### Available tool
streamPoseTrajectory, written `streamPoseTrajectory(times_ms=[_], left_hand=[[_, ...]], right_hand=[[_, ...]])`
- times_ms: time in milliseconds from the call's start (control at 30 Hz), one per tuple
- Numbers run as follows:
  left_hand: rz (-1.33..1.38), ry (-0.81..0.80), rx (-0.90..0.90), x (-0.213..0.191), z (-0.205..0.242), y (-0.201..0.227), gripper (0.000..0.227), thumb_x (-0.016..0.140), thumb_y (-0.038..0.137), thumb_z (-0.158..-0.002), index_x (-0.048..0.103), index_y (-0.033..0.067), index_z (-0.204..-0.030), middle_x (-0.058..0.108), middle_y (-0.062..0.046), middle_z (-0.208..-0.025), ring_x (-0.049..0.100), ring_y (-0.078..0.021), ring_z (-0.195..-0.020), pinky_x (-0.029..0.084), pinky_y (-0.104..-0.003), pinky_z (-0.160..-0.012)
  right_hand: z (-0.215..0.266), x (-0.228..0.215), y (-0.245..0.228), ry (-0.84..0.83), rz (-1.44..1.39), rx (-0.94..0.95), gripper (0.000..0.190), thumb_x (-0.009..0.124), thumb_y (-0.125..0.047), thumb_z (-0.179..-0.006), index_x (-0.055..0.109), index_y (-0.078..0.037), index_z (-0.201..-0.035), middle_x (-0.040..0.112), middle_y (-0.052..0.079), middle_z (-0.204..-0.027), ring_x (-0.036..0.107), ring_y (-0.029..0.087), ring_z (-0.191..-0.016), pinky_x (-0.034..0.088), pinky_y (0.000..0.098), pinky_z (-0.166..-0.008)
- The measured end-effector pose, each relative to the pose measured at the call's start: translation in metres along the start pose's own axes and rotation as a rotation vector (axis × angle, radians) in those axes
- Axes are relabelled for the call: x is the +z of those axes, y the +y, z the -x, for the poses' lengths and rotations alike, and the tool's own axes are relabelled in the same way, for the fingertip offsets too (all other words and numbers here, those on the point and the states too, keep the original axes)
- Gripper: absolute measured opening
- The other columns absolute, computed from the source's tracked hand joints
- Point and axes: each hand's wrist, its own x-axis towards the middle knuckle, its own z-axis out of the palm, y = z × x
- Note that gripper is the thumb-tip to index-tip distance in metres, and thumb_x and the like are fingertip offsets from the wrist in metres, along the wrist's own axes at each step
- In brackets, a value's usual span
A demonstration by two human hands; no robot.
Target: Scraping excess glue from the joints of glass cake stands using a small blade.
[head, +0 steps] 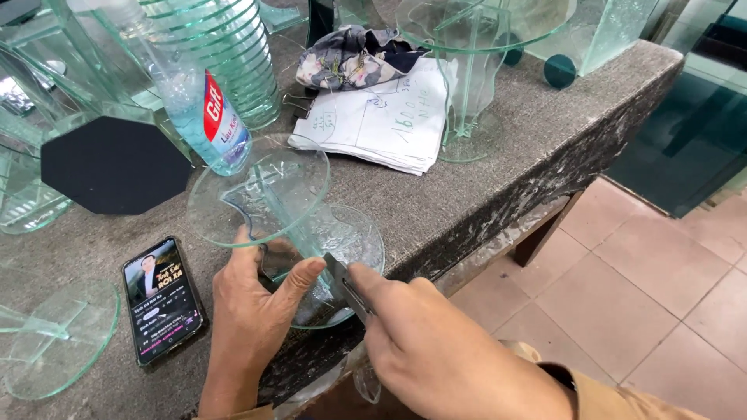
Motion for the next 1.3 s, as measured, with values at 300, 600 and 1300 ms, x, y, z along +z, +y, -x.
streamPoseTrajectory(times_ms=[300, 600, 1300], left_hand=[[-0.035, -0.036, -0.153, -0.001, -0.003, 0.002, 0.069, 0.077, 0.068, -0.079, 0.078, 0.0102, -0.115, 0.088, -0.005, -0.101, 0.086, -0.024, -0.102, 0.06, -0.047, -0.109], [-0.009, -0.058, -0.138, -0.001, 0.0, -0.005, 0.071, 0.064, 0.071, -0.087, 0.078, 0.0123, -0.124, 0.088, -0.01, -0.116, 0.077, -0.0288, -0.129, 0.052, -0.053, -0.116], [-0.024, -0.078, -0.133, -0.003, 0.0, 0.0, 0.07, 0.072, 0.067, -0.083, 0.077, 0.0122, -0.127, 0.091, -0.005, -0.115, 0.086, -0.0229, -0.108, 0.065, -0.043, -0.089]], right_hand=[[0.002, 0.009, 0.017, -0.159, 0.115, 0.053, 0.09, 0.053, -0.02, -0.097, 0.021, -0.028, -0.181, 0.079, 0.027, -0.103, 0.078, 0.047, -0.106, 0.062, 0.0518, -0.096], [-0.003, -0.01, 0.01, 0.128, -0.033, -0.232, 0.055, 0.045, -0.011, -0.095, 0.064, -0.014, -0.147, 0.08, 0.02, -0.081, 0.075, 0.041, -0.08, 0.057, 0.0473, -0.078], [-0.005, 0.01, 0.006, 0.05, 0.146, -0.007, 0.079, 0.048, -0.02, -0.099, 0.037, -0.025, -0.177, 0.076, 0.03, -0.083, 0.074, 0.057, -0.08, 0.062, 0.0611, -0.078]])
